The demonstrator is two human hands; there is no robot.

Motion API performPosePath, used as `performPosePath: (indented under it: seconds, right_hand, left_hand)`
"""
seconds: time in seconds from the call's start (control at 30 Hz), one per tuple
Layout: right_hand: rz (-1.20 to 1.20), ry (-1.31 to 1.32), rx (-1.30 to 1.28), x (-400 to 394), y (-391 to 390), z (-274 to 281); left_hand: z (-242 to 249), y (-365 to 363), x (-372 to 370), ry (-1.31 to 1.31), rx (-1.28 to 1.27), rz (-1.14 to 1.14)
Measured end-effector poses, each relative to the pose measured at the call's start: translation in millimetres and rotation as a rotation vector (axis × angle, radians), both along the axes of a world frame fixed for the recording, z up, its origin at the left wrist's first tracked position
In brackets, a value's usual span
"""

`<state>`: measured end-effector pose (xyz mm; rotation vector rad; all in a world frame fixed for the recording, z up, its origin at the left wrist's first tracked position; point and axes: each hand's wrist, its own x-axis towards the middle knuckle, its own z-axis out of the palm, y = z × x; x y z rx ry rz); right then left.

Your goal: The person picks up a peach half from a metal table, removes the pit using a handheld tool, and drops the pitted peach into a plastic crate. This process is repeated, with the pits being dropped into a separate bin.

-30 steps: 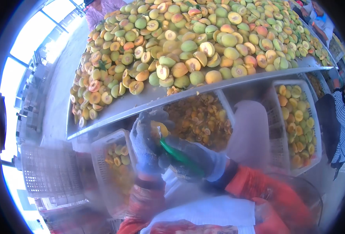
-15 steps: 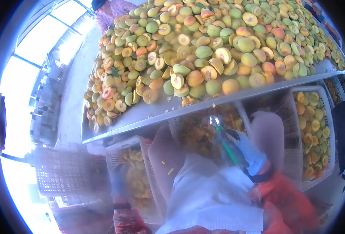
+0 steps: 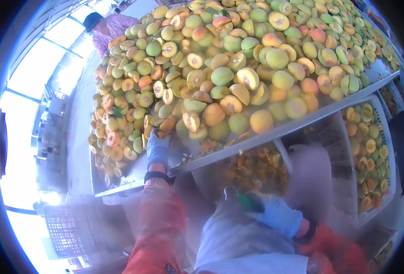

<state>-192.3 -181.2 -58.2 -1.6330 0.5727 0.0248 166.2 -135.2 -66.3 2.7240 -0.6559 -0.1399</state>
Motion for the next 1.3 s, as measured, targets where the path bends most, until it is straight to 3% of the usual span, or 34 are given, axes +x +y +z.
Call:
performPosePath:
  seconds: [0.07,0.13,0.17,0.2,0.27,0.37,0.4,0.47,0.6,0.67,0.7,0.73,0.8,0.83,0.97,1.03,1.3]
  right_hand:
    - [-0.029,-0.076,-0.059,-2.8,3.0,-7.8]
    - [-0.035,-0.165,-0.120,-2.4,6.4,-5.0]
    - [-0.046,-0.134,-0.268,0.3,6.3,4.7]
    - [-0.054,-0.102,-0.414,3.3,8.0,11.9]
    - [-0.025,-0.137,-0.441,12.2,12.8,16.2]
    - [0.015,-0.223,-0.549,30.9,27.5,34.7]
    - [0.017,-0.272,-0.629,37.1,34.1,42.4]
    - [0.027,-0.307,-0.756,46.2,44.3,52.4]
    - [0.059,-0.353,-1.038,47.2,58.1,63.8]
    - [0.039,-0.411,-1.001,44.3,61.8,69.7]
    - [0.040,-0.412,-1.005,42.1,64.0,72.4]
    - [0.063,-0.371,-1.005,39.5,66.1,75.4]
    - [0.079,-0.327,-1.006,35.0,68.8,79.3]
    - [0.098,-0.311,-0.991,32.6,69.3,80.5]
    - [0.101,-0.308,-0.975,22.6,69.4,75.8]
    - [0.130,-0.288,-0.919,19.3,69.2,76.6]
    - [0.134,-0.224,-0.512,16.0,82.4,68.6]
  left_hand:
    - [-21.0,-0.4,-0.1,-0.075,0.005,0.005]
    - [-48.0,22.1,8.7,0.170,-0.704,-0.196]
    - [4.6,26.1,-31.5,0.476,-0.926,0.053]
    - [27.2,46.3,-41.4,0.815,-1.109,0.206]
    - [19.3,85.2,-54.6,1.190,-1.508,0.301]
    - [43.9,104.4,-112.2,1.347,-1.595,0.210]
    - [43.5,96.3,-143.9,0.505,-1.253,-0.032]
    - [45.9,119.1,-151.9,0.800,-1.231,-0.105]
    - [52.2,128.7,-181.5,0.958,-1.414,-0.130]
    - [62.1,130.2,-184.5,0.962,-1.334,-0.117]
    - [65.2,131.1,-192.0,0.594,-1.117,-0.255]
    - [71.7,131.6,-196.3,0.593,-1.118,-0.257]
    - [82.5,131.4,-203.2,0.888,-1.371,-0.235]
    - [81.4,131.7,-207.0,0.917,-1.459,-0.249]
    - [81.9,133.8,-212.7,0.992,-1.523,-0.311]
    - [79.5,136.8,-212.5,1.152,-1.458,-0.161]
    - [83.3,139.6,-221.8,1.063,-1.448,-0.119]
